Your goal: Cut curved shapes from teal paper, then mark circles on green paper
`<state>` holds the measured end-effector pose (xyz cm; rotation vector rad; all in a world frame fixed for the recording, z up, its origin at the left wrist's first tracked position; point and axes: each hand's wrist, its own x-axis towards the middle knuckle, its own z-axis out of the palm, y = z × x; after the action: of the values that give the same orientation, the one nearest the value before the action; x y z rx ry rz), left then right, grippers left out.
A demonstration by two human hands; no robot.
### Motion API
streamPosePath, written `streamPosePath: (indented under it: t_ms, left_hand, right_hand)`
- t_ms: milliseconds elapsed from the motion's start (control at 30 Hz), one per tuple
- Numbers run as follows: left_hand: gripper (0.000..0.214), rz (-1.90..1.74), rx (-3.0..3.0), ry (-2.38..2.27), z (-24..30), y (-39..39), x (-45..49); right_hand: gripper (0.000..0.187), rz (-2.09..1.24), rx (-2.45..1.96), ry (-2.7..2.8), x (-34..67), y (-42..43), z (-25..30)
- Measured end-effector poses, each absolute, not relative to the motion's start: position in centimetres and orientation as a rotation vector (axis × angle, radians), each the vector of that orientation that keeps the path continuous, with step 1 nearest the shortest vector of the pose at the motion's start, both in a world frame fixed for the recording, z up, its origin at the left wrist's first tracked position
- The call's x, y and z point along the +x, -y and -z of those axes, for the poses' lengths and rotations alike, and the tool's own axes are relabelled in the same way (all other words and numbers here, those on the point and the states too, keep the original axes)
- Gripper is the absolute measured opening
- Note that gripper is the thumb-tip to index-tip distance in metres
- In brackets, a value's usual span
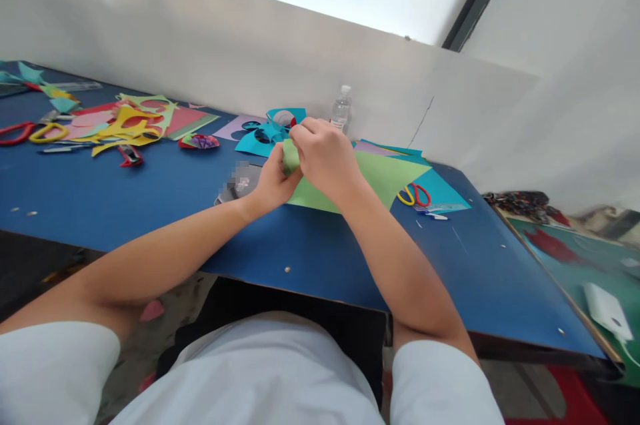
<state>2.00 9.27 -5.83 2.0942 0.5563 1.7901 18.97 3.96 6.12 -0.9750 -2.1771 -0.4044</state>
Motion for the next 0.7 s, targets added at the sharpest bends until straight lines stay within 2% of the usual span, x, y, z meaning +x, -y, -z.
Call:
streamPosePath:
  t_ms: [300, 500, 700]
  left_hand:
    - [0.058, -1.769, 2.136, -0.622, 5.2, -8.9, 1.8]
    - [0.045, -1.899, 2.126, -0.601, 4.8, -8.9, 1.5]
    - [0.060, -1.890, 2.045, -0.708, 5.6, -10.0, 1.3]
  right_hand:
    - [0.037, 0.374, -0.927, 2.173, 18.4, -3.8, -5.3]
    - [0.041, 0.496, -0.959, 2.175, 18.1, -4.1, -4.7]
    - [0.037, 0.542, -1.050, 2.138, 20.5, -4.0, -4.0]
